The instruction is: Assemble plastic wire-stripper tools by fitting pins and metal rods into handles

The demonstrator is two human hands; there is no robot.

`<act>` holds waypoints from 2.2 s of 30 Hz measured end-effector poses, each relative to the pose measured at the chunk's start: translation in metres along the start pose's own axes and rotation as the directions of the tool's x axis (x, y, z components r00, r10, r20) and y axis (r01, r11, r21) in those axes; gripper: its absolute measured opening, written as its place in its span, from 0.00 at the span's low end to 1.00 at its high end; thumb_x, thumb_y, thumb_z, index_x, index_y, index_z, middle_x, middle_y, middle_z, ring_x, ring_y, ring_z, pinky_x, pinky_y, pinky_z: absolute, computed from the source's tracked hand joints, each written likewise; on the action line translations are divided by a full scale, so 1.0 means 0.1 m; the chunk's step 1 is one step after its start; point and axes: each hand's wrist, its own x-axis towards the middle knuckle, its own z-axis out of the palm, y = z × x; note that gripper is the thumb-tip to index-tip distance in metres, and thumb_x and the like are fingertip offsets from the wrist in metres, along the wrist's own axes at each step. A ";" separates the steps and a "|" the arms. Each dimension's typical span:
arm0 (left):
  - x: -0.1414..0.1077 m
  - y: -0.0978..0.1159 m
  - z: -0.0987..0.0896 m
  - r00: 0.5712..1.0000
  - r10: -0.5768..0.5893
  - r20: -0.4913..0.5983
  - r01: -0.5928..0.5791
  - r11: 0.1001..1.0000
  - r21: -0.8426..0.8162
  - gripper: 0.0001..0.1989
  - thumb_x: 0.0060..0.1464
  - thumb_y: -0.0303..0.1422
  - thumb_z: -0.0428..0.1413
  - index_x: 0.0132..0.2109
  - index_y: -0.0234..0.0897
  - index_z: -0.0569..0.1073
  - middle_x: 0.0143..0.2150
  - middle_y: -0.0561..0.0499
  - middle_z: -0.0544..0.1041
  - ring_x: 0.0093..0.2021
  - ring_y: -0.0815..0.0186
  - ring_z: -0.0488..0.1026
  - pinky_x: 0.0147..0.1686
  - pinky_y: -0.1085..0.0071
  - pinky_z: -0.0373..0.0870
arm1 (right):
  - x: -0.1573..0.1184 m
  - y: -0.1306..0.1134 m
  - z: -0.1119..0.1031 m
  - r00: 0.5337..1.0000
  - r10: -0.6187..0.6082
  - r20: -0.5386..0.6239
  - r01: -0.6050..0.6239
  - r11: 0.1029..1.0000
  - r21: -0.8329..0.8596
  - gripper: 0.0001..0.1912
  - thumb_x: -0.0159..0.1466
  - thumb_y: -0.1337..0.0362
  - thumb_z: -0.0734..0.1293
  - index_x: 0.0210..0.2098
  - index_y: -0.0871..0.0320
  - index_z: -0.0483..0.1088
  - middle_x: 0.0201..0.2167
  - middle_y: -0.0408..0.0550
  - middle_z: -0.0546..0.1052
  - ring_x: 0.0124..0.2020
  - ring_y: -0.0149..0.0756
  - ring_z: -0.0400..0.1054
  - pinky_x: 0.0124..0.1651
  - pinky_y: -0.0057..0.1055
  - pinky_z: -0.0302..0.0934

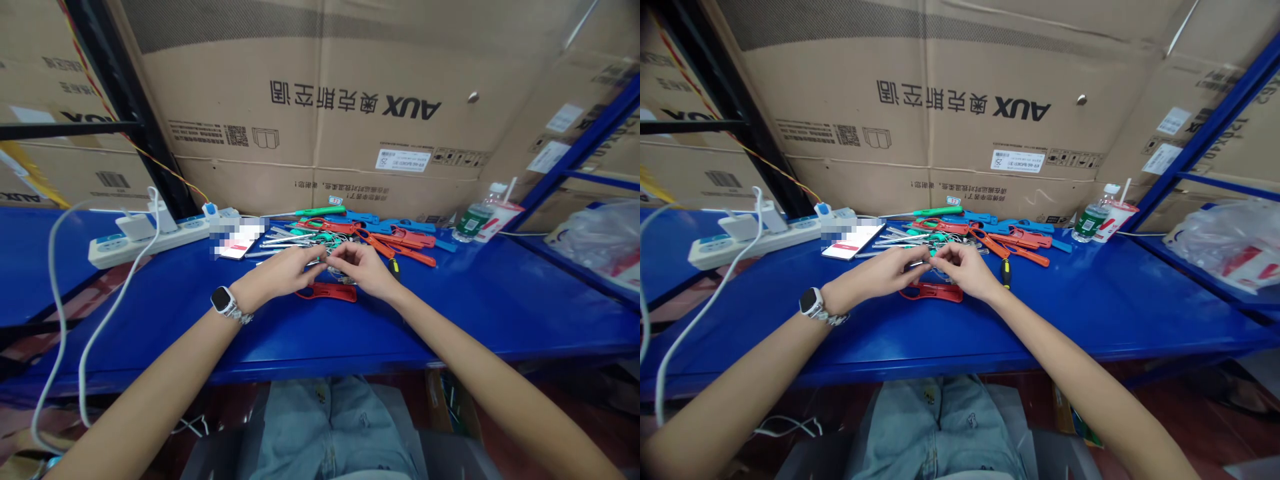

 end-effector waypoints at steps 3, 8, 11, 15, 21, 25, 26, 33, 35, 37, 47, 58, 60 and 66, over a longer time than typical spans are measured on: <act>0.01 -0.04 -0.01 1.000 0.017 -0.003 -0.017 0.996 -0.092 0.09 0.66 0.34 0.48 0.35 0.39 0.66 0.27 0.54 0.69 0.26 0.68 0.63 0.29 0.69 0.57 | -0.01 -0.02 -0.01 1.000 -0.021 -0.010 0.021 1.000 -0.022 0.14 0.64 0.52 0.71 0.41 0.55 0.71 0.33 0.44 0.75 0.31 0.33 0.68 0.35 0.32 0.65; 0.01 -0.08 -0.09 0.995 -0.096 -0.029 0.088 0.973 -0.213 0.14 0.67 0.38 0.47 0.32 0.38 0.65 0.25 0.53 0.69 0.25 0.68 0.64 0.28 0.70 0.60 | -0.10 -0.14 -0.12 0.993 -0.112 0.047 0.120 0.969 -0.216 0.16 0.65 0.55 0.70 0.49 0.54 0.69 0.41 0.48 0.76 0.40 0.38 0.71 0.42 0.35 0.65; 0.00 -0.10 -0.14 0.986 -0.160 -0.043 0.146 0.961 -0.234 0.17 0.68 0.39 0.45 0.31 0.39 0.64 0.25 0.52 0.70 0.25 0.67 0.64 0.29 0.69 0.61 | -0.14 -0.17 -0.16 0.988 -0.122 0.091 0.145 0.940 -0.310 0.22 0.61 0.56 0.75 0.51 0.54 0.68 0.45 0.50 0.78 0.45 0.42 0.72 0.48 0.40 0.66; -0.02 -0.10 -0.17 0.979 -0.195 -0.057 0.177 0.957 -0.230 0.18 0.68 0.40 0.44 0.30 0.39 0.64 0.25 0.52 0.69 0.25 0.67 0.64 0.29 0.69 0.60 | -0.12 -0.14 -0.12 0.988 -0.093 0.126 0.138 0.895 -0.423 0.18 0.60 0.59 0.76 0.46 0.56 0.71 0.41 0.49 0.80 0.44 0.44 0.73 0.52 0.44 0.63; -0.02 -0.08 -0.19 0.974 -0.214 -0.075 0.196 0.961 -0.197 0.19 0.68 0.40 0.43 0.28 0.39 0.62 0.24 0.53 0.68 0.25 0.67 0.64 0.30 0.68 0.61 | -0.09 -0.11 -0.13 0.984 -0.132 0.121 0.175 0.851 -0.495 0.02 0.63 0.65 0.71 0.35 0.57 0.73 0.37 0.48 0.80 0.41 0.41 0.73 0.50 0.41 0.63; -0.01 -0.11 -0.19 0.961 -0.261 -0.088 0.254 0.964 -0.080 0.17 0.67 0.37 0.43 0.29 0.39 0.61 0.24 0.52 0.68 0.26 0.65 0.64 0.30 0.67 0.60 | -0.12 -0.11 -0.20 0.989 -0.079 0.123 0.124 0.903 -0.412 0.07 0.61 0.68 0.67 0.40 0.57 0.72 0.31 0.44 0.76 0.33 0.36 0.69 0.40 0.34 0.63; 0.00 -0.13 -0.18 0.960 -0.267 -0.079 0.263 0.963 -0.056 0.16 0.67 0.36 0.43 0.29 0.39 0.61 0.24 0.52 0.68 0.27 0.65 0.65 0.30 0.67 0.59 | -0.12 -0.11 -0.22 0.990 -0.068 0.120 0.112 0.906 -0.409 0.09 0.61 0.68 0.66 0.41 0.57 0.72 0.29 0.43 0.74 0.31 0.35 0.67 0.38 0.33 0.61; 0.01 -0.18 -0.11 0.967 -0.239 -0.088 0.246 0.967 0.071 0.16 0.67 0.36 0.44 0.30 0.38 0.65 0.27 0.49 0.70 0.29 0.64 0.66 0.32 0.67 0.60 | -0.14 -0.20 -0.19 0.990 -0.059 0.131 0.105 0.922 -0.374 0.05 0.64 0.61 0.66 0.34 0.56 0.70 0.21 0.37 0.62 0.22 0.29 0.54 0.28 0.28 0.51; 0.01 -0.18 -0.10 0.965 -0.243 -0.094 0.251 0.964 0.088 0.16 0.66 0.36 0.44 0.31 0.38 0.66 0.28 0.49 0.71 0.29 0.64 0.66 0.32 0.66 0.60 | -0.15 -0.23 -0.18 0.987 -0.085 0.140 0.132 0.919 -0.373 0.14 0.66 0.56 0.66 0.27 0.56 0.68 0.19 0.38 0.62 0.22 0.29 0.52 0.27 0.29 0.49; 0.00 -0.17 -0.11 0.964 -0.254 -0.075 0.260 0.962 0.089 0.15 0.65 0.36 0.44 0.31 0.38 0.66 0.28 0.49 0.71 0.29 0.63 0.67 0.32 0.66 0.59 | -0.14 -0.24 -0.17 0.984 -0.124 0.128 0.164 0.911 -0.378 0.18 0.67 0.54 0.65 0.25 0.57 0.68 0.19 0.39 0.64 0.22 0.30 0.54 0.28 0.30 0.49; 0.01 -0.31 -0.07 0.974 -0.202 0.108 0.220 0.953 -0.208 0.12 0.56 0.32 0.46 0.24 0.39 0.62 0.23 0.52 0.64 0.26 0.65 0.62 0.30 0.68 0.60 | -0.05 0.01 -0.18 0.978 -0.181 0.104 0.208 0.814 -0.543 0.10 0.68 0.60 0.67 0.44 0.56 0.78 0.40 0.52 0.81 0.43 0.43 0.72 0.49 0.42 0.64; -0.04 -0.29 -0.05 0.971 -0.192 0.146 0.209 0.971 -0.113 0.12 0.55 0.31 0.45 0.24 0.39 0.62 0.26 0.50 0.68 0.31 0.63 0.67 0.34 0.69 0.63 | -0.36 -0.22 -0.01 0.954 -0.277 0.116 0.292 0.758 -0.583 0.05 0.66 0.65 0.68 0.42 0.54 0.73 0.39 0.49 0.77 0.45 0.43 0.71 0.51 0.45 0.61; -0.04 -0.28 -0.04 0.970 -0.188 0.153 0.205 0.973 -0.106 0.11 0.54 0.30 0.45 0.25 0.39 0.62 0.26 0.51 0.67 0.30 0.63 0.65 0.34 0.70 0.62 | -0.41 -0.21 0.03 0.958 -0.235 0.163 0.285 0.731 -0.621 0.04 0.67 0.63 0.69 0.42 0.55 0.74 0.38 0.49 0.78 0.44 0.44 0.71 0.50 0.45 0.60; -0.05 -0.20 -0.06 0.949 -0.250 0.191 0.273 0.957 -0.103 0.10 0.53 0.29 0.45 0.24 0.38 0.62 0.26 0.51 0.67 0.27 0.65 0.64 0.31 0.68 0.60 | -0.40 -0.14 0.05 0.958 -0.211 0.194 0.287 0.702 -0.652 0.03 0.69 0.64 0.68 0.42 0.55 0.75 0.40 0.49 0.79 0.45 0.44 0.71 0.49 0.44 0.59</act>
